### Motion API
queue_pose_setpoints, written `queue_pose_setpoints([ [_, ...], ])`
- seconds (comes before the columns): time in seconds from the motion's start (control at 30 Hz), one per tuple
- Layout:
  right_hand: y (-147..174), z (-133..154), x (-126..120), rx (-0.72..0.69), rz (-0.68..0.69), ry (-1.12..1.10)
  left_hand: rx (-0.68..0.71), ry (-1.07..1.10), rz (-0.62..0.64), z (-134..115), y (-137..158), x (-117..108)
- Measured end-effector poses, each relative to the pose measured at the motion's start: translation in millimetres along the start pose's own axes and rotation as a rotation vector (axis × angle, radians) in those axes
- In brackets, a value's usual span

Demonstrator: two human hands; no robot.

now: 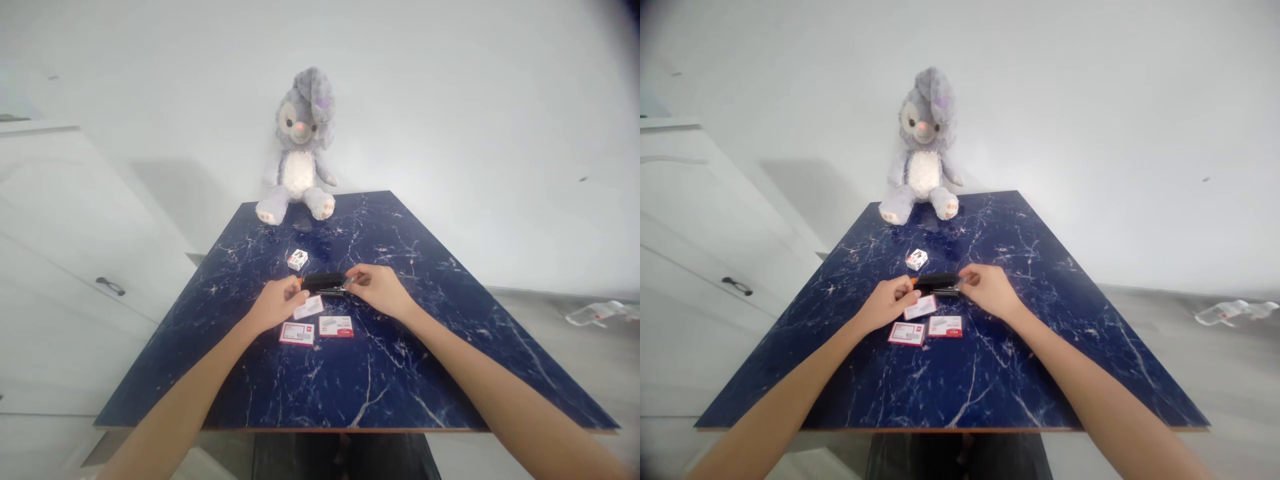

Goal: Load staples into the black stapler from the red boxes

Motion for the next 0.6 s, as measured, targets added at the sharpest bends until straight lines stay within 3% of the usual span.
queue_pose_setpoints([
  [0.1,2.6,7.0,3.1,-0.058,0.019,0.189,0.066,-0.244,-0.062,-4.5,-2.4,-8.4],
  [0.27,2.7,9.8,-1.8,-0.063,0.053,0.392,0.046,-0.234,-0.212,5.7,-5.7,-24.7],
  [0.43,1.8,7.4,0.0,-0.112,0.096,0.437,0.063,-0.102,-0.064,17.0,-9.1,-11.9],
  [0.6,0.9,1.3,5.0,-0.105,0.105,0.427,0.035,0.005,-0.037,23.8,-9.7,-5.1],
])
Point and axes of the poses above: each hand's wrist, its own y-axis away from the middle knuckle, its own x-axis out of the palm, z = x × y, the point moved 7 cm from there along -y, towards the middle knuckle, and after that the axes turned 8 degrees about x, right-handed, at the moved point
